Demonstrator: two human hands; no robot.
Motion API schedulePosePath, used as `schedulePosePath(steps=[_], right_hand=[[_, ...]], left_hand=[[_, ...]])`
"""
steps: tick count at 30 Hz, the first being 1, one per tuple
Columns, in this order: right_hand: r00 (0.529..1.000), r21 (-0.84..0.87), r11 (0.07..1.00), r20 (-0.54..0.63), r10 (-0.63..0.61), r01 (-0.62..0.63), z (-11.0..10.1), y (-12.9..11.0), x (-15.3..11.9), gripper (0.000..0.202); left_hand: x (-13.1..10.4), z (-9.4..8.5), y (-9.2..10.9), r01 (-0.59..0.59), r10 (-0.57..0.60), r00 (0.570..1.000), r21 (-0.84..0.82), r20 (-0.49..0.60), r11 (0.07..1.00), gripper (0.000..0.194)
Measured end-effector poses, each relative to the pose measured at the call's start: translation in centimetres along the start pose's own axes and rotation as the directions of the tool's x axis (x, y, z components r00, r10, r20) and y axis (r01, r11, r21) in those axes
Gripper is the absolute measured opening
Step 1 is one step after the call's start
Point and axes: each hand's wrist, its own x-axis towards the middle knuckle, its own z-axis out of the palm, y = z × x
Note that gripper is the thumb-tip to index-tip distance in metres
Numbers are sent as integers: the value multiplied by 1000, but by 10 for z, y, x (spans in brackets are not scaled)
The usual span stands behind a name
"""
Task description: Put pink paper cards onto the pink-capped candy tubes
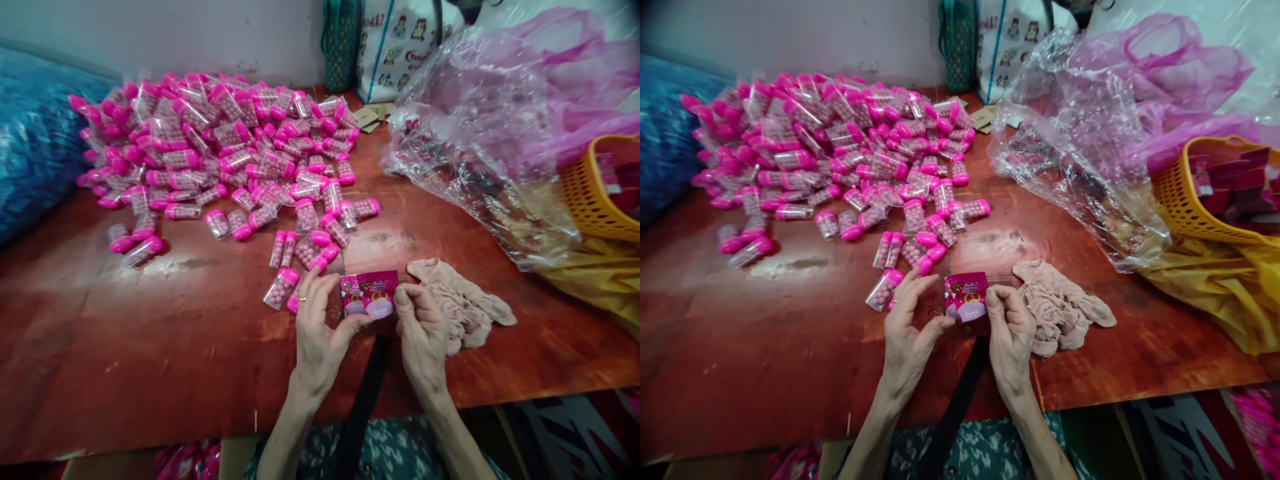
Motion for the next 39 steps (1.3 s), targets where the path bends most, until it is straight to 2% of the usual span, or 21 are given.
schedulePosePath(steps=[2,4,6,8,10,11,13,15,17,19,22,30,34,35,39], right_hand=[[998,53,999,56,-1,-2,0,-5,-1,15],[991,80,997,133,-23,13,1,-8,-3,12],[983,82,996,181,-34,19,1,-10,-5,15],[981,111,993,194,9,-31,0,-11,-9,22],[967,139,981,234,97,-132,0,-14,-15,26],[947,133,973,287,142,-187,1,-16,-19,27],[879,83,960,431,206,-266,4,-23,-27,30],[810,57,953,542,222,-299,10,-30,-34,33],[808,58,954,548,216,-294,15,-37,-36,34],[836,48,962,507,207,-268,19,-40,-36,33],[838,42,973,518,172,-225,21,-42,-33,29],[730,166,951,678,83,-262,10,-39,-24,17],[663,180,925,743,95,-334,8,-38,-20,15],[666,175,919,737,115,-352,9,-38,-21,15],[748,152,896,618,243,-416,17,-37,-25,16]], left_hand=[[-1,2,5,137,-126,989,-160,75,978,41],[-2,6,10,269,-238,962,-323,132,908,30],[-4,10,12,342,-324,939,-432,118,834,22],[-4,12,13,346,-372,927,-469,40,813,17],[-2,12,13,319,-380,924,-441,-53,839,16],[0,12,12,303,-370,924,-412,-94,859,16],[3,11,13,245,-316,933,-343,-171,907,16],[5,11,13,146,-211,947,-262,-241,954,13],[7,11,14,51,-100,957,-180,-273,982,11],[6,10,15,2,-39,967,-145,-251,989,10],[5,9,15,47,-83,978,-187,-191,981,11],[3,4,20,218,-271,952,-304,-143,928,15],[3,5,19,272,-335,936,-376,-112,886,16],[3,6,19,291,-357,929,-399,-100,870,15],[0,11,24,344,-416,908,-462,-59,817,14]])
